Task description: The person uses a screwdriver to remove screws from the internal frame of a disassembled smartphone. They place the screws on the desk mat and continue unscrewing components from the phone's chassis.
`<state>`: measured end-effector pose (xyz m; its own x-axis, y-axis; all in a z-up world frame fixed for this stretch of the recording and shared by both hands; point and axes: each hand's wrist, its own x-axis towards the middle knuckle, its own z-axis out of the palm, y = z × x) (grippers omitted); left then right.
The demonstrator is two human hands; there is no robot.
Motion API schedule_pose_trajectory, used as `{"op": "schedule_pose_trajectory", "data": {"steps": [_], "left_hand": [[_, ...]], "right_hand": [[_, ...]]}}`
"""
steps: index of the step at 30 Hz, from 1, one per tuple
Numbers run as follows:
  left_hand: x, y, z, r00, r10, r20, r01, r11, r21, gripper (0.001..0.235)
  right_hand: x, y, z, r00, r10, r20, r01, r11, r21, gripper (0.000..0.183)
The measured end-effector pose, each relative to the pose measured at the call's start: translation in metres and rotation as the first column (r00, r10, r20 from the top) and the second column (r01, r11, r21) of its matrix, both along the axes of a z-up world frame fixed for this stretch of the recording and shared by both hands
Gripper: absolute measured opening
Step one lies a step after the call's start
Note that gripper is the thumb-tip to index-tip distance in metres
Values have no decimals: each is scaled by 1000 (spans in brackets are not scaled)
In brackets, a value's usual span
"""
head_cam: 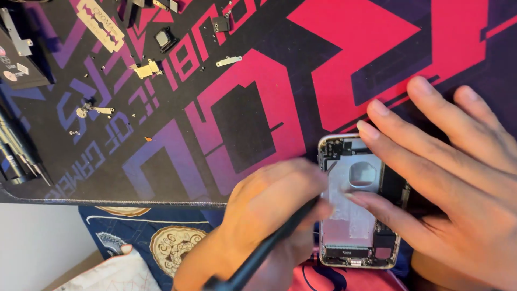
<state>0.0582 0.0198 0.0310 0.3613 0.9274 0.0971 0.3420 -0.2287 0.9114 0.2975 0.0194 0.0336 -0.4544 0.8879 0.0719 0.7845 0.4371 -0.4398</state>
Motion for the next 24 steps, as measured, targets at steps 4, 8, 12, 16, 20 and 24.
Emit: {"op": "schedule_pose_trajectory", "data": {"steps": [4,8,12,16,20,24], "left_hand": [[7,9,-1,998,-39,-57,40,999,11,19],[3,7,-10,998,-40,-43,44,995,91,19],[0,9,-8,994,-101,-38,104,989,108,19],[1,9,-8,993,-109,-54,114,990,87,19],[-1,23,15,954,-277,-120,290,950,112,63],[13,36,35,956,-250,-156,263,962,73,72]], "right_hand": [[-5,-2,1,998,-53,-25,53,998,-21,56],[-4,-2,0,998,-63,-28,62,998,-26,56],[0,-3,-4,1000,-20,0,20,1000,0,60],[2,-1,-2,999,13,40,-13,1000,8,62],[1,-3,-4,1000,-18,24,19,999,-31,65],[-2,-7,-5,998,-60,-23,60,998,-33,59]]}}
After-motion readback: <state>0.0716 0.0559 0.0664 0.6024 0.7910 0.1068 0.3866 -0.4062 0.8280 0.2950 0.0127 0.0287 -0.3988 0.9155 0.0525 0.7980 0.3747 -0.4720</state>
